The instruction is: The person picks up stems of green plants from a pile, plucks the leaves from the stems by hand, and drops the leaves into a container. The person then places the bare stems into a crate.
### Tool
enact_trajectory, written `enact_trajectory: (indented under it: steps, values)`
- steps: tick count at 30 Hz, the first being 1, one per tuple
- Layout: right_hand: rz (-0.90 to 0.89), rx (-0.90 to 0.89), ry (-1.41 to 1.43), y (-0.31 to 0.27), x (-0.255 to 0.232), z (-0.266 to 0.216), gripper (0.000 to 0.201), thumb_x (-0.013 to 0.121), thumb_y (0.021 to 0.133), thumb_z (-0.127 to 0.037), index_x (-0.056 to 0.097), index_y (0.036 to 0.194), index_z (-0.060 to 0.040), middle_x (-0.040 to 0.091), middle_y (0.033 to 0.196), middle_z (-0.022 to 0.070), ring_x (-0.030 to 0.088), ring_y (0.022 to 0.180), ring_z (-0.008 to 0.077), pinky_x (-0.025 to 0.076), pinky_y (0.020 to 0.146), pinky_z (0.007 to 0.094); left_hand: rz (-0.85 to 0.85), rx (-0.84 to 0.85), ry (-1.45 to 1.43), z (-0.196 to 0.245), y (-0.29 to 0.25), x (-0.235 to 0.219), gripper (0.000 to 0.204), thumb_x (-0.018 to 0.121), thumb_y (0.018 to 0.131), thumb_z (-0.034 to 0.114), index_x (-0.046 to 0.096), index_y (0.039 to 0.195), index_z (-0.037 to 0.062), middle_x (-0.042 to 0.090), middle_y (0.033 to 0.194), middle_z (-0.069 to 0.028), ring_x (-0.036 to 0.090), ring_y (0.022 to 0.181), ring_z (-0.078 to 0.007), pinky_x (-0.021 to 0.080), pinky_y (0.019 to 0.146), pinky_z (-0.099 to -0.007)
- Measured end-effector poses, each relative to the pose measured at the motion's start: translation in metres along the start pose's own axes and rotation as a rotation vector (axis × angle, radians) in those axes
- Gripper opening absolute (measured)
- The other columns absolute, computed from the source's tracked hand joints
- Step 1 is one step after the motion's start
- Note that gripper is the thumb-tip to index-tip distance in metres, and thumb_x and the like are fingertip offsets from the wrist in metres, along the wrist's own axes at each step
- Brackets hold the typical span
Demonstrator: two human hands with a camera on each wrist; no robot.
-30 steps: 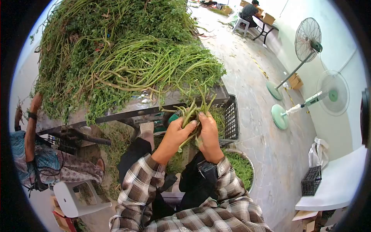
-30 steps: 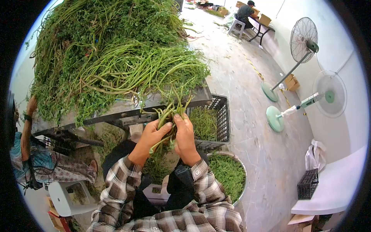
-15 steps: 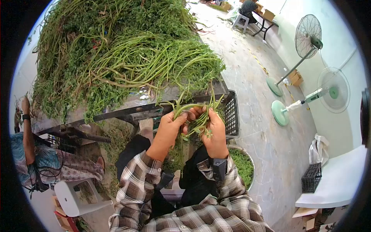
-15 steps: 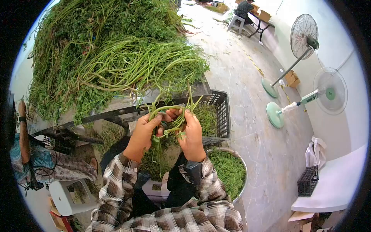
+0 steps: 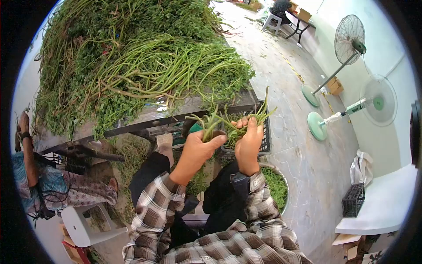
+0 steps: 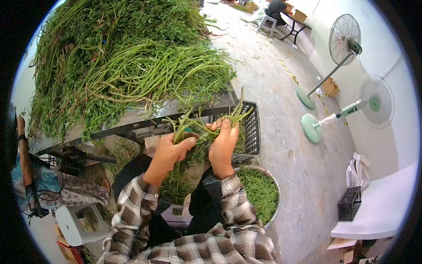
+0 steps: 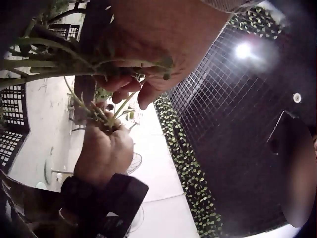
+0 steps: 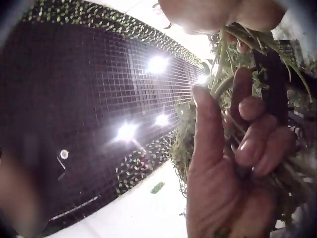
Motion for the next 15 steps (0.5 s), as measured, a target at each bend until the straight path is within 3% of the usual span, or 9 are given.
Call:
enact_trajectory:
  steps: [8, 10, 15]
  values:
    - [-0.155, -0.109, -0.275, -0.024, 0.021, -0.003, 0.019, 0.039, 0.098, -0.023, 0.039, 0.094, -0.0037, 0.043, 0.076, 0.002, 0.044, 0.071, 0.0117, 0.044, 0.075, 0.0299, 0.037, -0.079, 0.04, 0.0, 0.003, 0.002, 0.024, 0.067, 0.082, 0.021, 0.065, 0.092, -0.001, 0.054, 0.068, 0.0049, 0.043, 0.059, -0.0021, 0.033, 0.051, -0.0189]
    - [-0.189, -0.085, -0.253, -0.026, 0.022, -0.002, 0.021, 0.04, 0.097, -0.024, 0.04, 0.096, -0.0033, 0.042, 0.076, 0.0008, 0.042, 0.067, 0.0092, 0.042, 0.065, 0.0258, 0.032, 0.02, -0.078, 0.0, 0.001, 0.007, 0.021, 0.067, 0.082, 0.017, 0.064, 0.091, -0.0016, 0.059, 0.075, 0.0021, 0.049, 0.066, -0.0027, 0.039, 0.057, -0.0186]
    - [-0.114, 0.007, -0.246, -0.02, 0.016, -0.004, 0.025, 0.042, 0.097, -0.028, 0.041, 0.094, -0.0036, 0.04, 0.072, -0.0017, 0.036, 0.06, 0.0056, 0.034, 0.054, 0.0223, -0.019, 0.028, 0.003, -0.001, 0.0, 0.005, 0.019, 0.067, 0.082, 0.013, 0.064, 0.092, -0.0025, 0.062, 0.082, -0.0001, 0.053, 0.073, -0.0046, 0.043, 0.065, -0.0198]
Point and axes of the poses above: each hand's wrist, its own y-axis towards the middle knuckle, its own x-axis out of the palm, z = x × y, the point moved 1 cm from there along y, towards the middle knuckle
